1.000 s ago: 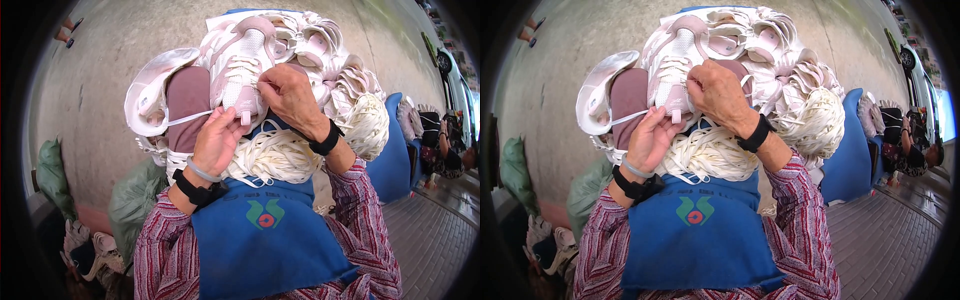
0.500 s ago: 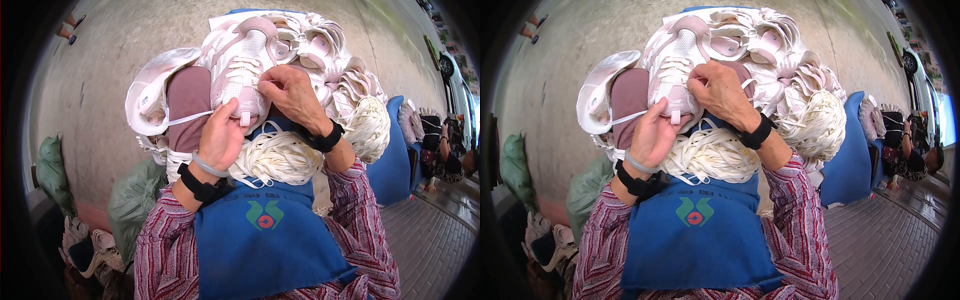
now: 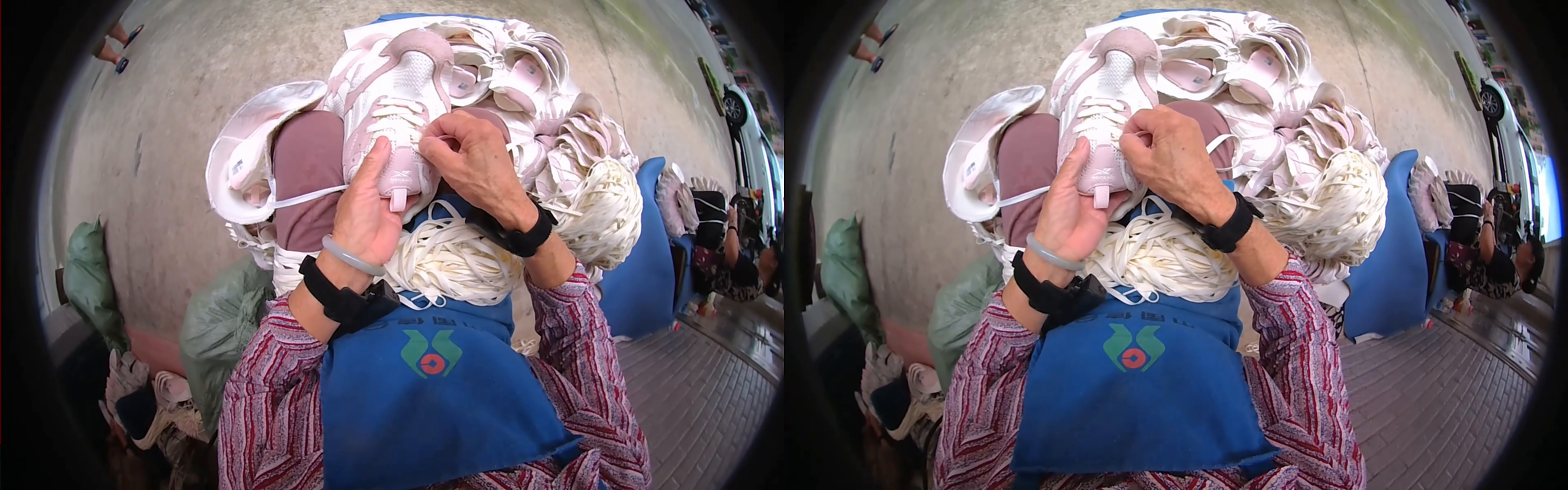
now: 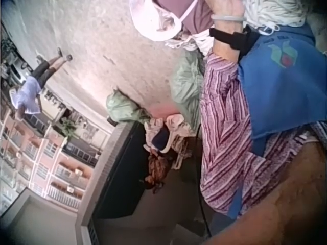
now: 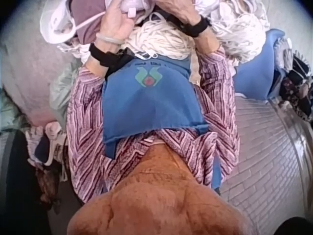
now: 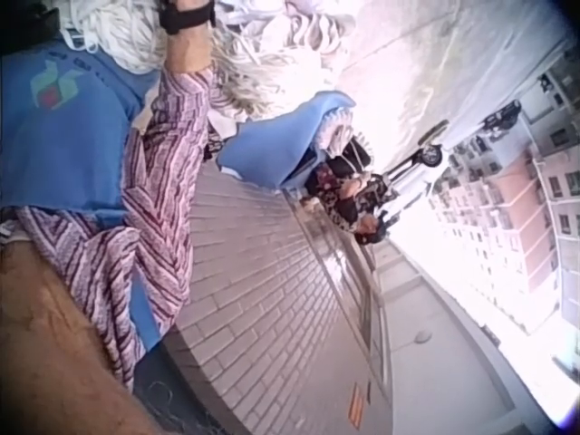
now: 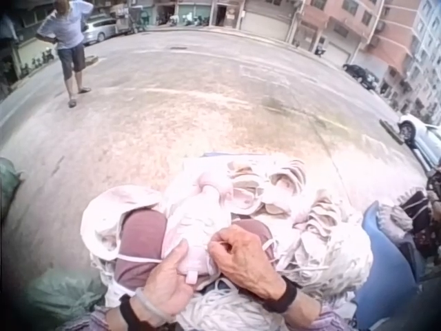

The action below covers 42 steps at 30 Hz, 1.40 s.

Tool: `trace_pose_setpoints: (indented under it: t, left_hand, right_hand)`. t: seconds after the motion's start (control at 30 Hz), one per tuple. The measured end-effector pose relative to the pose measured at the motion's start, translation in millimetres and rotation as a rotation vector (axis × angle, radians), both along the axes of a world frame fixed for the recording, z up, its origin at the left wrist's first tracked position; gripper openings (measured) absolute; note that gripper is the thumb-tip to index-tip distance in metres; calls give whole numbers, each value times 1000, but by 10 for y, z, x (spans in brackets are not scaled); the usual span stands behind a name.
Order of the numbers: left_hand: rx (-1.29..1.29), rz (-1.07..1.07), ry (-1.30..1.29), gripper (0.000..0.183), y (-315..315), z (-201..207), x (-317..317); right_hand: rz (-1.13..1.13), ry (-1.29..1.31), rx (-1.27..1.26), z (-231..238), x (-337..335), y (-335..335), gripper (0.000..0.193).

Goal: Lacing several pairs of pink and white sneakers.

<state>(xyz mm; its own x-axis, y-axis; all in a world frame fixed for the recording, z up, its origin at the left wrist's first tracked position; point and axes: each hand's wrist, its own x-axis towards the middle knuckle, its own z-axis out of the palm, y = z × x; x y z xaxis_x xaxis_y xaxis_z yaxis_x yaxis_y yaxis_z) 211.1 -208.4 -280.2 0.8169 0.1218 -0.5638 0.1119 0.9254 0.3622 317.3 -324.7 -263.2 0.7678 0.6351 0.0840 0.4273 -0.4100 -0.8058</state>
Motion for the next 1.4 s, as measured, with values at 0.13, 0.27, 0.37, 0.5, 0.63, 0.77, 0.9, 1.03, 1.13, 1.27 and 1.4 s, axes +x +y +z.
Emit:
trace_pose_setpoints:
  t: [0.13,0.27,0.37,0.5,0.63,0.77,0.9,1.03,1.13,1.27,1.4]
  left_hand:
    - [1,7,9,44,-4,5,41]
    - [19,-21,7,45,25,-63,41]
    - [50,-30,32,45,27,-68,41]
    - [54,-46,71,45,27,-56,43]
    - [51,-49,83,44,24,-88,26]
    - [41,-51,85,44,36,-80,41]
    - [70,-53,99,43,51,-47,52]
    - [68,-63,96,43,58,-53,47]
    - [51,-73,71,43,46,-100,31]
    - [60,-68,76,44,36,-116,11]
    - [73,-70,76,42,27,-112,9]
  right_hand:
    - [32,189,69,-12,19,4,18]
    - [87,374,48,34,66,-17,21]
    - [115,268,48,60,76,-33,20]
    - [129,41,64,31,58,-38,18]
    - [84,37,75,40,-22,-21,14]
    - [124,-66,85,50,-1,1,11]
    - [132,-210,56,70,-49,33,10]
    - [101,-120,93,57,-52,42,10]
    - [48,-6,94,75,-82,29,10]
    - [33,109,64,110,-59,6,11]
    - [77,66,63,95,-46,13,11]
